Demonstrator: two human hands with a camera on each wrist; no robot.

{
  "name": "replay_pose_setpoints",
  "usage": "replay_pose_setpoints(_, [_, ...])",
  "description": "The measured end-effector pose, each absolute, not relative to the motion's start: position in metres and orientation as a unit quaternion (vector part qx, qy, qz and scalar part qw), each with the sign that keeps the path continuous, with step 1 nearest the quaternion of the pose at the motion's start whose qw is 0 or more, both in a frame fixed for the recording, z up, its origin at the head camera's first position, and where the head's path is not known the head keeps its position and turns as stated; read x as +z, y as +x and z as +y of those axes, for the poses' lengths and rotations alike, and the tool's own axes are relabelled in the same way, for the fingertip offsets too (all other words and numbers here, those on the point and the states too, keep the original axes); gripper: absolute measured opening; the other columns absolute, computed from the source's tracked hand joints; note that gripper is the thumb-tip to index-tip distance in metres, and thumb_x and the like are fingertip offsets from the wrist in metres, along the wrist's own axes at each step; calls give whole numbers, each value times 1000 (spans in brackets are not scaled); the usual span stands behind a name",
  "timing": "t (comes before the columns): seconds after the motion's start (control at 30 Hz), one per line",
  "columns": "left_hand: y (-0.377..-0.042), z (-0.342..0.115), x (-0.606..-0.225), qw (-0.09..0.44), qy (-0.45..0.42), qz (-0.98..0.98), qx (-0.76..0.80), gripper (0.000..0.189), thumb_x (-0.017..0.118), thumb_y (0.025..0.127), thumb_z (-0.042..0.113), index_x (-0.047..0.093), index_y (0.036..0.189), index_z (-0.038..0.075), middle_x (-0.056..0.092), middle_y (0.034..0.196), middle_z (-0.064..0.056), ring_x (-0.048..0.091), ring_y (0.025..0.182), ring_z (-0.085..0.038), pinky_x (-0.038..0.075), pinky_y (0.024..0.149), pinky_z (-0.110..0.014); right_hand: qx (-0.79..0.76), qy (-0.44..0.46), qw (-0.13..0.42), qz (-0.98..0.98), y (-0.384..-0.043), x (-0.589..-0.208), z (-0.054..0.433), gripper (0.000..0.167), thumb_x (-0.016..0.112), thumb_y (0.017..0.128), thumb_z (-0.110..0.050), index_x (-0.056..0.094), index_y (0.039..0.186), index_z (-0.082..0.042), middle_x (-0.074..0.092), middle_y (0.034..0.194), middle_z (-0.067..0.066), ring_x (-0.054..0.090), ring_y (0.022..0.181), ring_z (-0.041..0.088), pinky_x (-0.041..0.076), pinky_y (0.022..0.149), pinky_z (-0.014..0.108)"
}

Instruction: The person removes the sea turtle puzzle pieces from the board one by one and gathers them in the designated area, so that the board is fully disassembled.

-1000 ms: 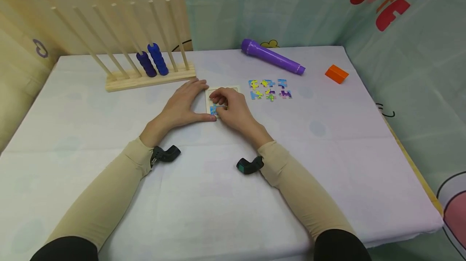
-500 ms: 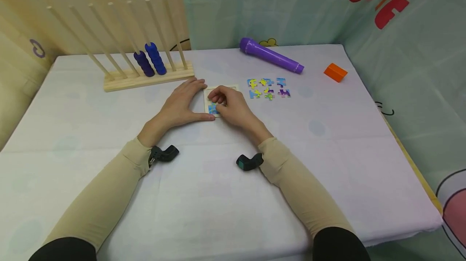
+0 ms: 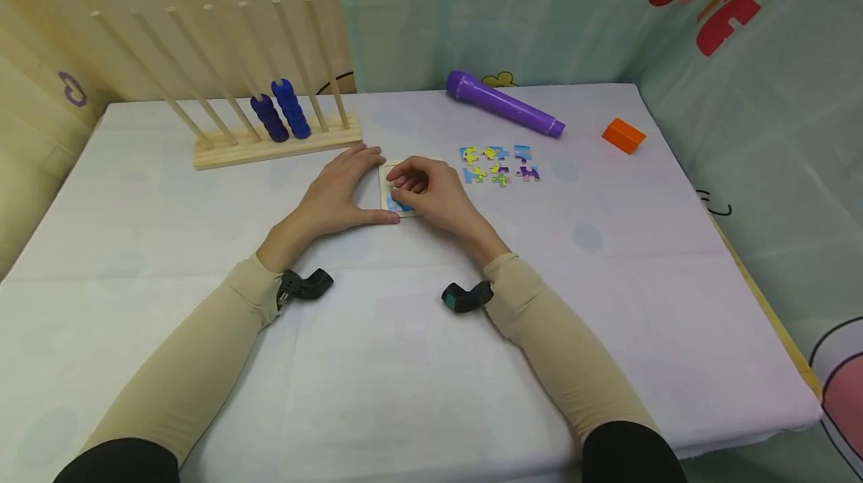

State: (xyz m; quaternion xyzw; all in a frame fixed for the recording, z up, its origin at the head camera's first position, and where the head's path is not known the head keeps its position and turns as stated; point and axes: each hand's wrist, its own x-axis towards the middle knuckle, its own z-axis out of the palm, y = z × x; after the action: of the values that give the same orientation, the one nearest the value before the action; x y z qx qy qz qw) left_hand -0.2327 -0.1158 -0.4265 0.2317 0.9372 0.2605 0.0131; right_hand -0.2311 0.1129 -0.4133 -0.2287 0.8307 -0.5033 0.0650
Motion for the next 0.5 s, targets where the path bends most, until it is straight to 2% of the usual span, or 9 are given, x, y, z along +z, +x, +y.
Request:
replay_pose_setpoints(0.33, [-232,-117,-426,11,230,937,262,106,84,76,71,45,157,13,34,171,-6,15,164,-26,15,134,-49,-542,-242,39,804,-231,-415,114,22,80,94,-10,75,116,-9,75,107,5,68,90,18,59,82,24])
replay_pose_setpoints(0.5, [-232,-116,-426,13,229,937,262,107,84,75,70,46,156,13,34,171,-6,15,164,-26,15,134,-49,-542,-233,43,806,-229,-415,116,20,80,94,-12,76,114,-10,75,107,4,69,92,18,59,87,25])
